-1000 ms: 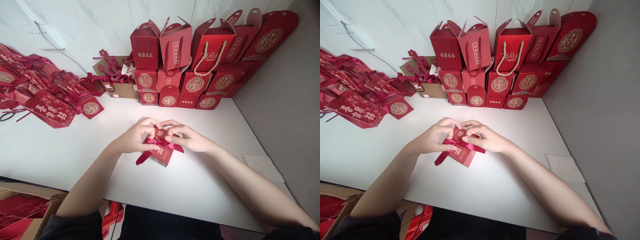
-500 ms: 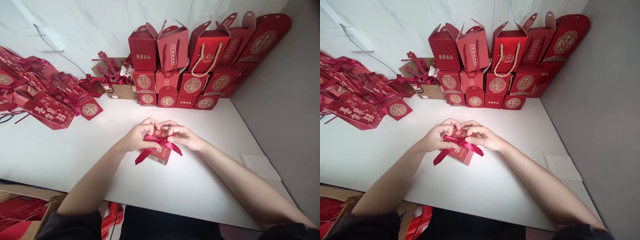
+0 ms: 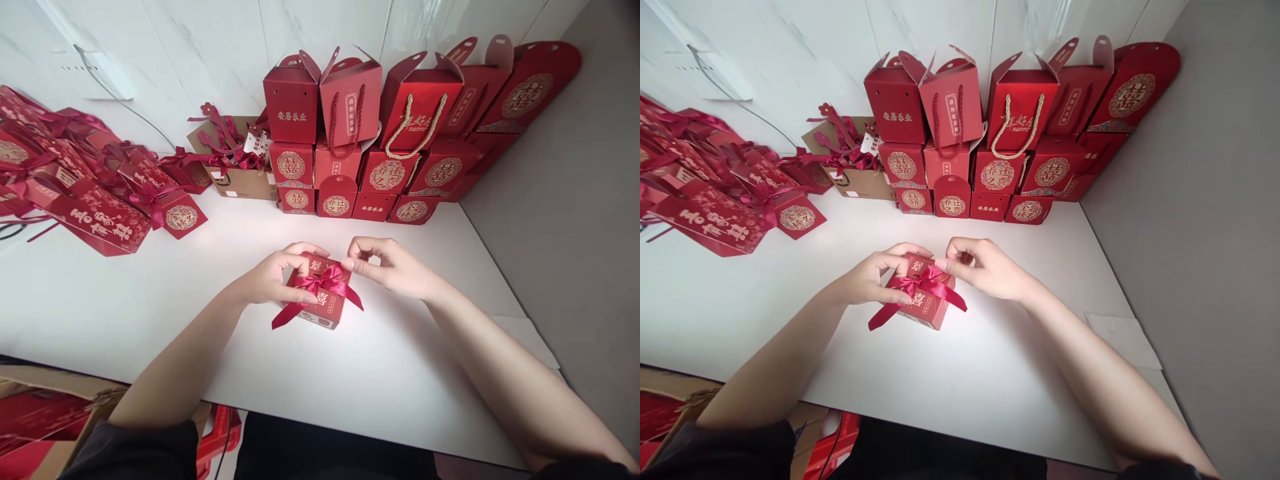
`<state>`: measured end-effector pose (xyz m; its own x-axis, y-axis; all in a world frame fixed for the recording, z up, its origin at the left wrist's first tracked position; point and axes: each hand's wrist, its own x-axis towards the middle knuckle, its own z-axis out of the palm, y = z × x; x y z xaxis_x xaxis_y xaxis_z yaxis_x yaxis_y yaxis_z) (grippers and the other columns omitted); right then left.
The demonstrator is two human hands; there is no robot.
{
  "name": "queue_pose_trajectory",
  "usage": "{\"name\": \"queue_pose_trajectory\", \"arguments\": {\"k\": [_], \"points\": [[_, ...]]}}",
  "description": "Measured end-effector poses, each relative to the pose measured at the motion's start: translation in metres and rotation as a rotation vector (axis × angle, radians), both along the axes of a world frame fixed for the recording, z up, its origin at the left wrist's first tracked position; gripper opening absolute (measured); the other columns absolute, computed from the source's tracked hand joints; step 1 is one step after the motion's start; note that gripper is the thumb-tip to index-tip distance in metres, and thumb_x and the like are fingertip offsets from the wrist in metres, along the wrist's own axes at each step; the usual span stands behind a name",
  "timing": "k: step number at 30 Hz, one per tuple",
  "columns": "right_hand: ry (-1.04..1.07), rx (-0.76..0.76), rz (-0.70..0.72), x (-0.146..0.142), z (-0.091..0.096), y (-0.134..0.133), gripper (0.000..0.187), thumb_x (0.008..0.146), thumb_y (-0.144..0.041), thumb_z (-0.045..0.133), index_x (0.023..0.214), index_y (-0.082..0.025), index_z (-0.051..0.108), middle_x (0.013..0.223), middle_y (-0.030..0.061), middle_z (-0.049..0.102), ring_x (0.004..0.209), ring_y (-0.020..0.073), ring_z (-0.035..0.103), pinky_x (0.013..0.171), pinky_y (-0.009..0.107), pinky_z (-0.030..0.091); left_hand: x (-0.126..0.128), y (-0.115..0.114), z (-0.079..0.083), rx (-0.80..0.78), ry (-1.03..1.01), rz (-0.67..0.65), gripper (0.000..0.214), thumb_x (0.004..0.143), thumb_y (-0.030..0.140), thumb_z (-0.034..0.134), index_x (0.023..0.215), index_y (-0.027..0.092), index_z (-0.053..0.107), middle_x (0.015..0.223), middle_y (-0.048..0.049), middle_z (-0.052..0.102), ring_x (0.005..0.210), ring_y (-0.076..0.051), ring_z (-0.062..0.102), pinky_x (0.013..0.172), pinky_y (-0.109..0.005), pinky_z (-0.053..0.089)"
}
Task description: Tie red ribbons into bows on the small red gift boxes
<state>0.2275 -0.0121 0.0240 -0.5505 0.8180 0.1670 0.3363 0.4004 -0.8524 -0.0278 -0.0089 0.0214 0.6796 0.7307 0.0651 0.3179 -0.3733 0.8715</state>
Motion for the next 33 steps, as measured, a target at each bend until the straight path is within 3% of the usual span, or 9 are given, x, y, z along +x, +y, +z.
{"name": "queue_pose_trajectory", "arguments": {"k": [5,10,14,18,24,28,33], "points": [[-0.126,0.152,0.095,-0.003,0.008,-0.011,0.019,0.084,-0.036,0.070,0.080,-0.021,0.059,0.078,-0.0012,0.056,0.069,0.0130,0.050,0.066,0.026,0.040,0.001,0.000,0.001,-0.005,-0.002,-0.006,0.023,0.070,0.032,0.080,0.069,0.017,0.062,0.131,-0.0098,0.054,0.125,-0.027,0.054,0.106,-0.047,0.046],[-0.141,0.282,0.153,-0.006,0.006,-0.012,0.016,0.087,-0.024,0.063,0.076,-0.020,0.053,0.077,0.0001,0.055,0.070,0.0137,0.049,0.067,0.027,0.041,0.001,0.000,0.002,0.008,0.031,-0.002,0.023,0.070,0.034,0.080,0.073,0.017,0.065,0.132,-0.0112,0.054,0.125,-0.028,0.054,0.106,-0.048,0.045],[-0.211,0.469,0.198,-0.008,0.005,-0.012,0.016,0.086,-0.016,0.056,0.073,-0.021,0.048,0.071,-0.0004,0.051,0.066,0.0143,0.044,0.066,0.028,0.038,0.001,0.001,-0.001,-0.029,0.006,-0.017,0.023,0.070,0.033,0.080,0.083,0.018,0.069,0.134,-0.0115,0.052,0.127,-0.029,0.052,0.106,-0.048,0.046],[-0.359,0.652,0.229,-0.010,0.007,-0.015,0.019,0.086,-0.012,0.049,0.069,-0.021,0.048,0.068,0.0000,0.051,0.060,0.0138,0.038,0.065,0.030,0.035,0.002,0.002,-0.004,-0.049,-0.035,-0.026,0.024,0.070,0.031,0.080,0.071,0.017,0.061,0.134,-0.0110,0.053,0.127,-0.028,0.053,0.105,-0.046,0.047],[-0.527,0.842,0.260,-0.011,0.015,-0.022,0.023,0.095,-0.016,0.042,0.076,-0.019,0.055,0.073,0.0041,0.058,0.066,0.0176,0.047,0.064,0.033,0.033,0.003,0.002,-0.005,-0.049,-0.064,-0.028,0.031,0.070,0.029,0.079,0.064,0.016,0.052,0.134,-0.0109,0.053,0.126,-0.027,0.053,0.106,-0.045,0.046],[-0.601,0.854,0.246,-0.008,0.018,-0.024,0.022,0.093,-0.010,0.041,0.079,-0.019,0.056,0.077,0.0051,0.060,0.065,0.0175,0.048,0.065,0.033,0.034,0.004,0.002,-0.005,-0.095,-0.093,-0.034,0.033,0.069,0.028,0.079,0.062,0.016,0.050,0.134,-0.0117,0.052,0.123,-0.028,0.055,0.102,-0.047,0.048],[-0.559,0.660,0.199,-0.005,0.023,-0.027,0.011,0.085,-0.011,0.047,0.080,-0.019,0.051,0.073,0.0027,0.059,0.057,0.0149,0.042,0.061,0.031,0.033,0.003,0.004,-0.006,-0.119,-0.117,-0.043,0.035,0.068,0.028,0.080,0.063,0.016,0.047,0.136,-0.0119,0.052,0.124,-0.028,0.054,0.100,-0.046,0.049]]}}
